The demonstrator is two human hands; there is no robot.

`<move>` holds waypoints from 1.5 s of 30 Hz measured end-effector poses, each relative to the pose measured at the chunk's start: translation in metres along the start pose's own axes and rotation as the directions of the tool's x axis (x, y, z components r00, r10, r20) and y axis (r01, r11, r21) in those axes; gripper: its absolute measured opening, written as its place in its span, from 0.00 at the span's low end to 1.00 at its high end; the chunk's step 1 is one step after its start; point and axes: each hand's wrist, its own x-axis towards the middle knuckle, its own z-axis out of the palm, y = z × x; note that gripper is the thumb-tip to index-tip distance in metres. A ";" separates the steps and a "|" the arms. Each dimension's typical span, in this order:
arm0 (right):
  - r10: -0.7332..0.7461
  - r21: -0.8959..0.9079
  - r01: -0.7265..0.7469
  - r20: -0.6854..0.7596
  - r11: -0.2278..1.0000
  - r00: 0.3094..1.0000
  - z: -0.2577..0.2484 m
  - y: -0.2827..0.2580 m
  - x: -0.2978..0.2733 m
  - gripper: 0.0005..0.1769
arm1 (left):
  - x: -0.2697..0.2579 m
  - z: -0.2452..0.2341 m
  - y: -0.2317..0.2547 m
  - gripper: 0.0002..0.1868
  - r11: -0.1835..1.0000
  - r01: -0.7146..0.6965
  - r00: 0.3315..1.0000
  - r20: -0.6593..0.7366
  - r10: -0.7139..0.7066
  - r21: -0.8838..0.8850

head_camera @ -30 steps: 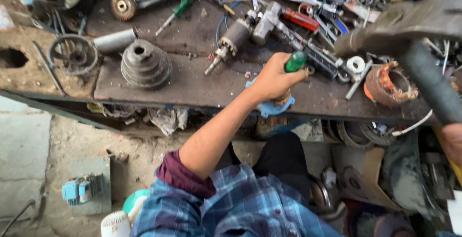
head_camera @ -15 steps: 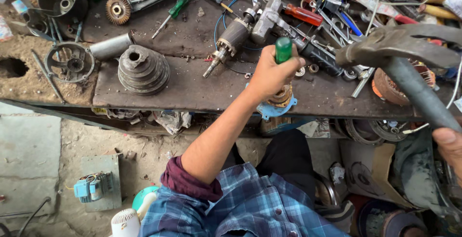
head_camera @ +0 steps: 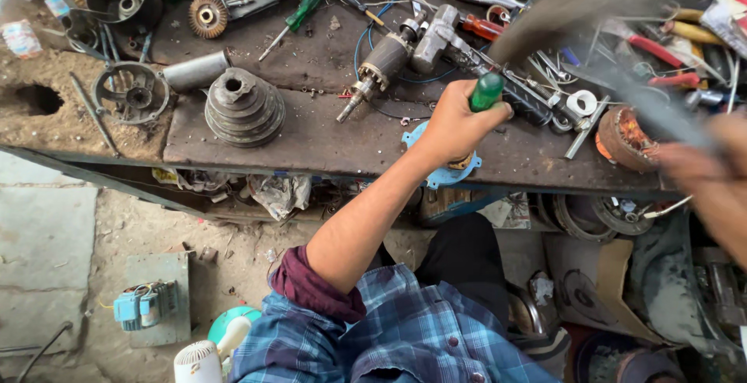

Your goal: The person uses a screwdriver and hammer to disassemble a small electric motor on a cluttered workbench. They repeatedly tap the screwdriver to loosen components and then use a thin metal rod to scrape the interior of the motor housing.

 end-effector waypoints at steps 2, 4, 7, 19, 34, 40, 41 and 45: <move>-0.017 -0.005 0.016 -0.017 1.000 1.000 -0.002 -0.009 0.004 0.25 | -0.002 0.001 0.004 0.09 1.000 0.007 1.000 -0.003 -0.007 0.025; -0.021 0.015 0.022 -0.041 1.000 0.999 -0.008 -0.016 0.007 0.25 | -0.003 0.001 0.005 0.09 0.999 0.043 0.999 -0.006 -0.043 0.007; -0.001 0.013 0.001 -0.010 1.000 1.000 -0.009 -0.018 -0.010 0.25 | -0.007 0.002 0.000 0.10 0.999 -0.030 0.999 -0.021 0.031 0.023; 0.112 -0.076 -0.119 -0.095 0.990 0.989 0.023 0.096 -0.047 0.28 | -0.007 0.014 0.015 0.10 0.974 -0.051 0.997 0.061 0.038 0.220; 0.259 0.479 -0.336 0.221 0.811 0.940 0.024 0.087 -0.097 0.25 | 0.015 0.001 -0.003 0.10 0.998 0.057 0.994 0.089 -0.055 -0.025; 0.201 0.216 -0.209 0.056 0.954 0.978 0.025 0.077 -0.076 0.24 | 0.003 0.010 0.011 0.09 0.984 -0.065 0.991 0.129 0.043 0.166; 0.197 0.197 -0.203 0.047 0.959 0.979 0.026 0.077 -0.076 0.24 | 0.001 0.012 0.011 0.10 0.983 -0.043 0.992 0.124 0.020 0.179; 0.178 0.139 -0.179 0.016 0.974 0.984 0.032 0.075 -0.072 0.23 | -0.001 0.020 0.012 0.11 0.967 -0.051 0.993 0.111 0.024 0.249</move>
